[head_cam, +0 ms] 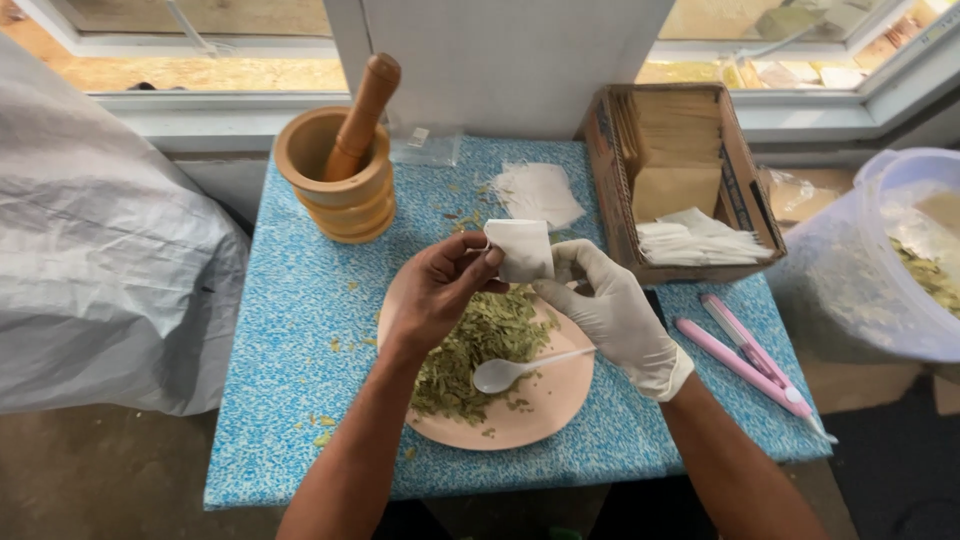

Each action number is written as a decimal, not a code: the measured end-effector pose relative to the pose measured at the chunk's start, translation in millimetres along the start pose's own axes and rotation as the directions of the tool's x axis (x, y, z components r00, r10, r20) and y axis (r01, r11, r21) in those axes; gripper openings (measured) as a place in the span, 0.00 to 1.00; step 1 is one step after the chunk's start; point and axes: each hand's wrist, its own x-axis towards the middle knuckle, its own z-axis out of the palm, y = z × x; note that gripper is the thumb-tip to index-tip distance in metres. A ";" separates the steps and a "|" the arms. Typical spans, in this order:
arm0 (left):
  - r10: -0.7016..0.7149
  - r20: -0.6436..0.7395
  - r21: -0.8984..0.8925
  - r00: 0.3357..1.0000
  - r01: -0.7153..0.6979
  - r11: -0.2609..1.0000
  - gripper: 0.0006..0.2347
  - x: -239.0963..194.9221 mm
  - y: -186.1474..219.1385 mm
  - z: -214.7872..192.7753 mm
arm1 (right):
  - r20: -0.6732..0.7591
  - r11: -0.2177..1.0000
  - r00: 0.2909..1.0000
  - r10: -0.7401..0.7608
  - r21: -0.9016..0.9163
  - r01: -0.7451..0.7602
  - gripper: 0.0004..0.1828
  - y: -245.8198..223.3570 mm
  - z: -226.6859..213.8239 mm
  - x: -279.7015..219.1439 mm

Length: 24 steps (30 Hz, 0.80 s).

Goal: Filling empty tea bags with loose tea leaves using a spoon, weighing them on a scale, and sealing them with a heat sealer

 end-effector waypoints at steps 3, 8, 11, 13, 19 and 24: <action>0.003 0.072 0.018 0.997 -0.004 1.000 0.10 -0.5 -16.8 0.8 | -0.024 1.000 1.000 -0.002 -0.028 0.001 0.10 -6.3 -9.0 -10.4; 0.114 0.036 0.192 0.993 -0.118 0.974 0.12 3.1 17.7 -0.7 | -0.101 0.969 0.987 -0.124 -0.227 0.098 0.11 4.1 -72.4 -22.7; 0.228 -0.081 0.242 0.970 -0.203 0.949 0.10 10.1 15.1 -13.2 | -0.082 0.752 0.945 -0.317 -0.629 0.198 0.07 19.0 -99.4 -31.3; 0.266 -0.135 0.301 0.955 -0.216 0.929 0.10 8.2 16.1 -17.7 | -0.061 0.607 0.924 -0.378 -0.770 0.197 0.06 41.9 -112.1 -35.5; 0.316 -0.212 0.367 0.925 -0.224 0.903 0.08 10.1 14.5 -22.8 | 0.109 0.148 0.918 -0.381 -0.973 0.177 0.07 85.8 -129.8 -33.8; 0.371 -0.187 0.420 0.910 -0.267 0.867 0.08 10.7 9.3 -24.5 | 0.160 0.232 0.980 -0.116 -0.955 0.184 0.20 54.5 -142.7 -38.0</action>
